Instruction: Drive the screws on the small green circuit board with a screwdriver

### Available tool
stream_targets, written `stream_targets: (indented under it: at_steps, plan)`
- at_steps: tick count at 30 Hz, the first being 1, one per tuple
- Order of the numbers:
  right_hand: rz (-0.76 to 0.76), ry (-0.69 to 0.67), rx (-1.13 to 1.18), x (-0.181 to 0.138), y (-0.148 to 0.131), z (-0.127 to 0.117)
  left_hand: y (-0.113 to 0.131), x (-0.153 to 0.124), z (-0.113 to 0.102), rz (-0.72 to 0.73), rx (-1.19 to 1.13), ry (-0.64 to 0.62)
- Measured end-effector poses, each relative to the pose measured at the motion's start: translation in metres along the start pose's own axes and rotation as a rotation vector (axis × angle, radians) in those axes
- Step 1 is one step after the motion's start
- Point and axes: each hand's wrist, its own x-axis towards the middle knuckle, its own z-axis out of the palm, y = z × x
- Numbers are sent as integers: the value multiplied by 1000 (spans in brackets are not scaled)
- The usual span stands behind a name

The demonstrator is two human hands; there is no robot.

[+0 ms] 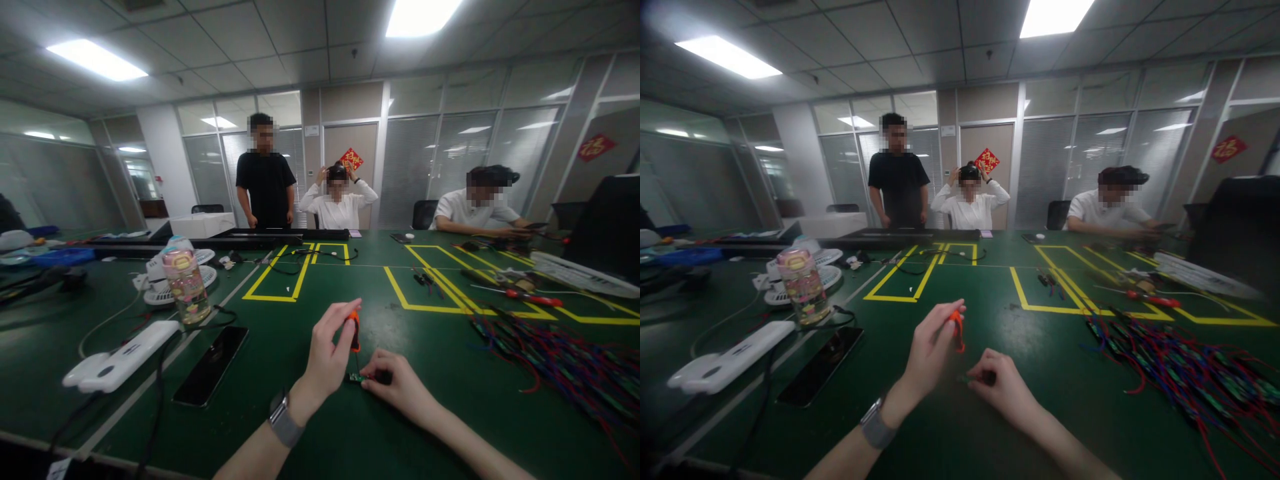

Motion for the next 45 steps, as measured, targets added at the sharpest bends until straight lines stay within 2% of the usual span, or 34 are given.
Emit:
stream_targets:
  at_steps: [8, 14, 20, 26, 31, 37, 42, 45]
  plan:
    - [5, 3, 9, 0, 0, 0, -3, 0, 0, 21, 61, 74]
    - [6, 8, 2, 0, 1, 2, 0, 0, 2, -41, -13, -3]
    - [-12, 17, 14, 0, 4, 3, -1, 0, 1, -9, 68, 66]
    - [-20, 15, 23, 1, 6, 4, -1, 0, 0, -32, -24, -11]
    - [-19, 16, 36, 1, 7, 4, -4, -1, 1, -13, 61, 58]
    - [-19, 18, 29, 2, 11, 7, -3, -2, 1, -33, -15, -9]
    - [5, 14, -5, 2, 8, 6, -4, -1, 0, -16, 76, 70]
    - [15, 14, -8, 2, 4, 5, -5, 0, -1, -24, 35, 48]
